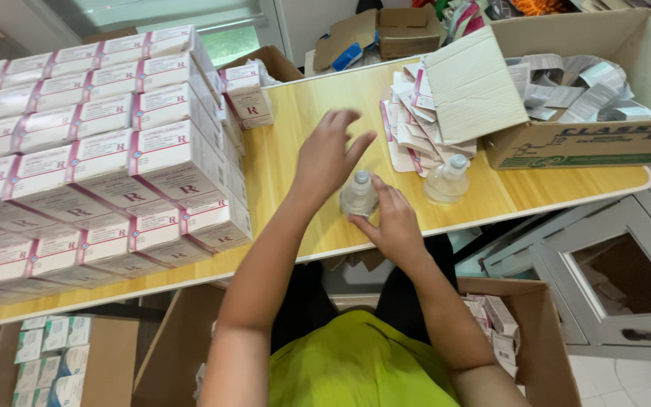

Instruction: The person repeatedly picks up small clear plastic bottles and places them into white cardboard boxes labeled with a red R logo. They fold the box flaps closed and stack the completed boxes on a table. The person also retrieves empty boxes from a larger cardboard container and places them on the table.

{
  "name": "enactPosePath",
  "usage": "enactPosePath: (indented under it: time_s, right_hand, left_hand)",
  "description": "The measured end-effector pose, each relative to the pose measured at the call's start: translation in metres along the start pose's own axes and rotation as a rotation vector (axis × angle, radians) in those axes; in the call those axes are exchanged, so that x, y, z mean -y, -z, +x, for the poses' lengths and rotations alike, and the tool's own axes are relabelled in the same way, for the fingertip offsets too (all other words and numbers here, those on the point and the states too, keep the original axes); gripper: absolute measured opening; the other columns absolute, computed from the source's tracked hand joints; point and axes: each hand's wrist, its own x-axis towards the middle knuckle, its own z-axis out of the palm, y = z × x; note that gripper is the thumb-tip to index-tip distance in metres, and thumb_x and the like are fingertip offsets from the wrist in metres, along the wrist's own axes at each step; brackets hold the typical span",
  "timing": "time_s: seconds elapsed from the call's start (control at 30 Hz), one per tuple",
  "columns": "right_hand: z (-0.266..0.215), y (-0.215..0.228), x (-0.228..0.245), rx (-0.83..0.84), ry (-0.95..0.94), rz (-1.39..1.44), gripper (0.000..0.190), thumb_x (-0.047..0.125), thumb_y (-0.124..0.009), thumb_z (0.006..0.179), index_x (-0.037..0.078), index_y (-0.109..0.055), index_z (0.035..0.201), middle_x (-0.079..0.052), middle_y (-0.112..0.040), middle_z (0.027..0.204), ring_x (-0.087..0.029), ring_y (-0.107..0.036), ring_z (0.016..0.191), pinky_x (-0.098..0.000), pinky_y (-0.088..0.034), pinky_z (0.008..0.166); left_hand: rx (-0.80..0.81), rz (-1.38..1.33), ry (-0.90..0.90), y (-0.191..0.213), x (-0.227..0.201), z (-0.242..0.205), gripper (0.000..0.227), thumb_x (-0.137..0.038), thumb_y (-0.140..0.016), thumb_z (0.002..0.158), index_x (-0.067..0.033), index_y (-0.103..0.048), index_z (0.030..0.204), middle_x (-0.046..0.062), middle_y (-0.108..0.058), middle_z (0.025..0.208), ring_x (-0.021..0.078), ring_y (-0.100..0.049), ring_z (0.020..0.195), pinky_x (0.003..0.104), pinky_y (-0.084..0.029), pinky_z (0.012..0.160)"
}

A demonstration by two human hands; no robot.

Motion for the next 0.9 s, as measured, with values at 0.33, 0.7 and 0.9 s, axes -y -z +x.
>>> enactPosePath:
  time_s: [0.33,0.7,0.9]
  right_hand:
    - [-0.003,-0.003,-0.007,-0.040,0.009,-0.036,0.085,0.027,-0.083,0.080,-0.001,-0.040,0.148,-0.025,-0.063,0.125,-0.042,-0.060,0.114,-0.0492,-0.049,0.097]
    - [-0.003,-0.001,-0.002,0.009,-0.052,-0.065,0.085,0.030,-0.084,0.081,0.003,-0.041,0.149,-0.021,-0.064,0.124,-0.039,-0.062,0.114,-0.0470,-0.050,0.095]
    - [-0.001,-0.002,-0.001,-0.005,-0.023,-0.094,0.085,0.031,-0.085,0.080,0.002,-0.043,0.149,-0.022,-0.064,0.124,-0.040,-0.061,0.112,-0.0483,-0.051,0.093]
  left_hand:
    - [0.314,0.269,0.280,-0.138,0.015,0.136,0.043,-0.046,-0.077,0.075,-0.0089,-0.075,0.096,0.015,-0.073,0.101,0.0329,-0.073,0.095,0.045,-0.059,0.077]
    - [0.110,-0.598,0.328,-0.068,0.039,0.130,0.025,-0.020,-0.056,0.096,0.0039,-0.057,0.089,0.011,-0.072,0.079,0.0187,-0.080,0.062,0.030,-0.063,0.047]
    - [-0.131,-0.580,0.122,-0.001,0.045,0.075,0.016,-0.011,-0.059,0.096,0.0025,-0.052,0.090,0.010,-0.065,0.086,0.0187,-0.079,0.072,0.030,-0.066,0.056]
